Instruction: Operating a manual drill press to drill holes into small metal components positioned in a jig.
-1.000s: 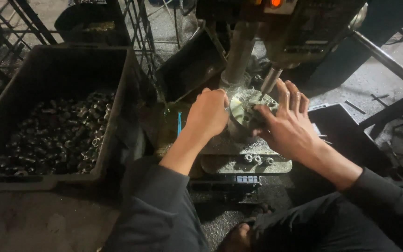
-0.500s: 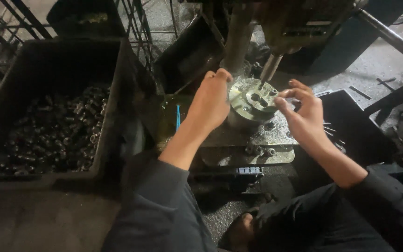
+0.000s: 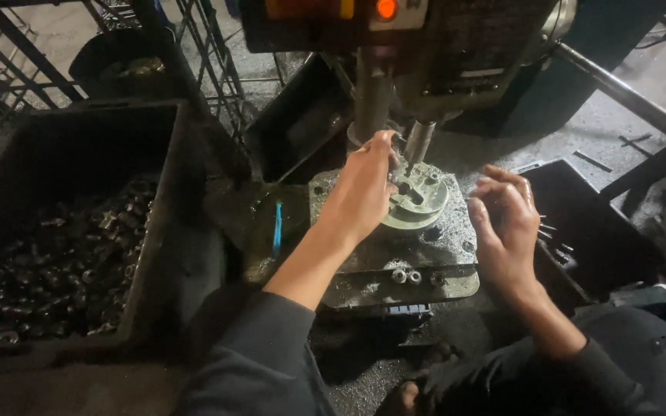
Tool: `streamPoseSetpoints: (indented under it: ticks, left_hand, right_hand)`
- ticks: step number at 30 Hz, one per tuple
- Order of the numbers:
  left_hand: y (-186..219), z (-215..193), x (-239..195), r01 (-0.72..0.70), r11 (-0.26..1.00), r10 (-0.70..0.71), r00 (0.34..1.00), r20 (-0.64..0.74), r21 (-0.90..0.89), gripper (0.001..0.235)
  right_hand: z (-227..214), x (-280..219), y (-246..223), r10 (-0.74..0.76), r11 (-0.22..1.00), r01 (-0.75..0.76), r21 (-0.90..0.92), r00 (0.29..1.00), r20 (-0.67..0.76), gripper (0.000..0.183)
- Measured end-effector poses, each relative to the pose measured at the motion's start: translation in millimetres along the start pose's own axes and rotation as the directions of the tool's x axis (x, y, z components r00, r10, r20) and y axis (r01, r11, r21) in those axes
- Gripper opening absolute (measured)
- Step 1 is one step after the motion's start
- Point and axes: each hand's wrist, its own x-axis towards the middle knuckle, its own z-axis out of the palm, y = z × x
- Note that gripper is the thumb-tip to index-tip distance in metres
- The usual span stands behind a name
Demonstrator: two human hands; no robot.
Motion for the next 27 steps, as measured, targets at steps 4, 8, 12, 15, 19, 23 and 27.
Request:
streamPoseSetpoints:
  ticks: [4, 8, 12, 15, 19, 23, 27]
  left_hand:
    - [-4.4, 6.6, 5.9, -0.091, 0.99, 0.092, 0.996, -0.003, 0.105, 0.049]
    - [-11.3, 15.0, 6.7, -0.213, 0.969, 0.215, 0.977, -0.004, 0.122, 0.052]
    - [-32.2, 21.4, 18.9, -0.354, 0.922, 0.363, 0.931, -0.037, 0.156, 0.056]
    - [-39.0, 25.0, 23.0, -0.351, 0.917, 0.364, 0.931, -0.036, 0.19, 0.057]
    - [-54.0, 30.1, 33.4, -0.387, 0.825, 0.441, 0.897, -0.04, 0.411, 0.053]
    - [-77.5, 31.7, 52.8, -0.393, 0.751, 0.471, 0.882, -0.012, 0.531, 0.061]
    - [-93.7, 32.4, 63.5, -0.397, 0.73, 0.462, 0.887, 0.027, 0.556, 0.049]
  right_hand:
    - [3.3, -22.5, 3.7, 0.11, 0.982, -0.1, 0.163, 0.992, -0.056, 0.012]
    - [4.2, -41.8, 23.4, 0.15, 0.973, -0.138, 0.186, 0.987, -0.05, 0.021]
    - [3.3, -39.5, 24.9, 0.105, 0.977, -0.089, 0.196, 0.992, -0.071, 0.015]
    - [3.0, -40.6, 22.9, 0.05, 0.984, -0.037, 0.173, 0.996, -0.071, 0.013]
    - [1.5, -38.6, 13.0, 0.063, 0.974, -0.051, 0.221, 0.997, -0.049, 0.015]
    - [3.1, -36.8, 5.9, 0.009, 0.981, -0.003, 0.196, 1.0, -0.028, 0.01]
    - [2.0, -35.9, -2.9, -0.034, 0.986, 0.033, 0.166, 0.999, 0.0, 0.005]
